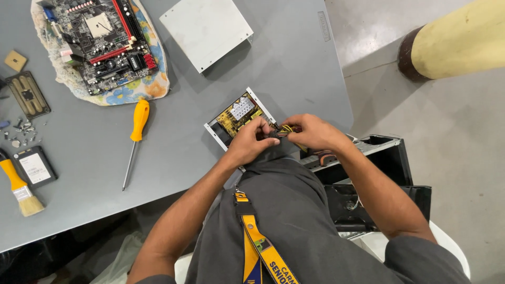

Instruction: A person disassembles a computer power supply unit by unscrewing the casing and removing the top cover to access internal components.

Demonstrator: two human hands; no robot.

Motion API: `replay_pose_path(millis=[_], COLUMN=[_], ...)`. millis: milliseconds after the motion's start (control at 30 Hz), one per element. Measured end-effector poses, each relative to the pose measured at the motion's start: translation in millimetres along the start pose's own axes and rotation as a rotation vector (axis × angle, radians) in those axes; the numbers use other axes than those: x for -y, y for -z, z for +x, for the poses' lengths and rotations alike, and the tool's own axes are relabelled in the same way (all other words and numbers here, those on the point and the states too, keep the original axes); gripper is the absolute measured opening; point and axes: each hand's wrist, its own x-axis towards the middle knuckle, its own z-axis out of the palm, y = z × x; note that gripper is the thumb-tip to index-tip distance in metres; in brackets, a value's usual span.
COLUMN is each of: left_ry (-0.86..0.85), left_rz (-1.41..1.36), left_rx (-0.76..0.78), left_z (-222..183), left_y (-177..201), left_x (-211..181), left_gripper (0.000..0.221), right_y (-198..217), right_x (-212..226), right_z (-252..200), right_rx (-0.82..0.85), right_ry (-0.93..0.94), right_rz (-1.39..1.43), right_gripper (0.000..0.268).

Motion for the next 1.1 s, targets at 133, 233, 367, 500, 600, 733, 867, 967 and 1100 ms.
replay_pose_path(millis=[133,233,367,500,600,733,867,967,1100], left_ry=[-0.001,-0.036,0.018,0.085,0.06,0.052,0.112,0.099,0.047], left_rz=[-0.046,-0.093,-0.059,-0.025,-0.009,0.048,0.076,0.043,-0.029], left_rx=[-0.024,-0.036,-0.089,-0.13,-0.097,-0.003,-0.009,-0.033,-0.034], left_z=[-0.3,1.9,-0.2,-4.0,-10.2,-17.4,-17.1,-15.9,-16.9], left_y=[-0.6,-2.1,-4.7,-7.9,-2.7,5.5,6.1,4.5,5.9], left_x=[5.0,5.7,-7.8,-15.7,-22.4,-33.1,-35.7,-27.1,-21.8], left_gripper=[0.034,0.028,0.029,0.032,0.028,0.027,0.033,0.029,0.022], right_y=[-5.9,-4.8,-7.9,-12.4,-26.2,-28.6,-28.1,-21.0,-19.9], right_x=[-40.5,-49.2,-42.2,-38.8,-64.1,-65.4,-70.1,-66.1,-62.8], right_z=[28.3,33.1,23.4,9.9,27.4,30.4,34.6,33.8,32.2], right_rx=[0.067,0.13,0.133,0.097,0.1,0.135,0.17,0.175,0.199], right_ry=[0.141,0.167,0.181,0.183,0.135,0.115,0.139,0.172,0.2], right_rz=[0.08,0.119,0.21,0.349,0.423,0.435,0.456,0.418,0.36], right_gripper=[0.039,0.038,0.045,0.055,0.053,0.049,0.045,0.042,0.039])
